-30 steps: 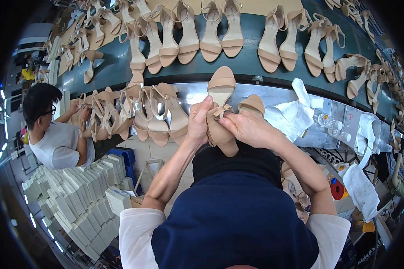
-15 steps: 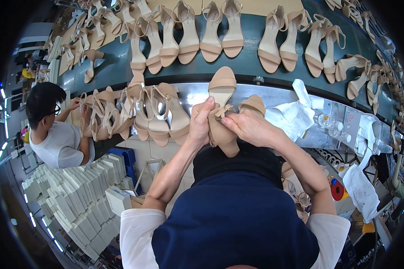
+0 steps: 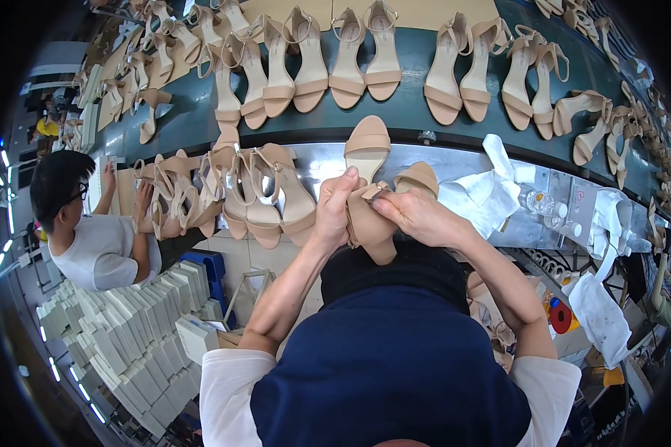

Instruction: Inspecting and cleaning high-heeled sandals on an assembly line.

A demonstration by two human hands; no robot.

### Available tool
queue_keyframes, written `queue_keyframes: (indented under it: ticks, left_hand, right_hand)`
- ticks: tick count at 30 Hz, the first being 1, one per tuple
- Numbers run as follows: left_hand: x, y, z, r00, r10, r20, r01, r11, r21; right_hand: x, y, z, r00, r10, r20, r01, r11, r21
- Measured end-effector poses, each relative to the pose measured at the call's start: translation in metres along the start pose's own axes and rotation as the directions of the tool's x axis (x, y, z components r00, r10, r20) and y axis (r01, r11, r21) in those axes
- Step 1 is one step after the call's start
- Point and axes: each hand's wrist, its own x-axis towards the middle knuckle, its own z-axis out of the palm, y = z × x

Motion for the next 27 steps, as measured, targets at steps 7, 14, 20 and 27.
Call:
queue_keyframes:
  ticks: [7,14,20,27]
  left_hand:
    - [0.000,0.000,-0.006,1.000,0.029,-0.002,-0.029,0.999,-0.034]
    - [0.004,0.005,-0.001,0.999,-0.007,-0.039,0.006,1.000,-0.006]
    - [-0.025,0.000,0.023,0.958,0.280,0.055,-0.285,0.944,0.166]
    - [-0.014,-0.057,0.053,0.860,0.049,0.507,-0.432,0.597,0.676]
  right_hand:
    - [-0.002,-0.011,-0.003,1.000,-0.013,0.027,0.013,1.000,0.018]
    - [-0.010,-0.009,-0.008,0.997,0.073,-0.007,-0.072,0.987,0.142]
    - [-0.085,0.051,-0.008,0.792,0.370,-0.485,-0.140,0.884,0.446]
    - [-0.066,0.176,0.022,0.631,0.177,-0.755,-0.470,0.862,-0.190]
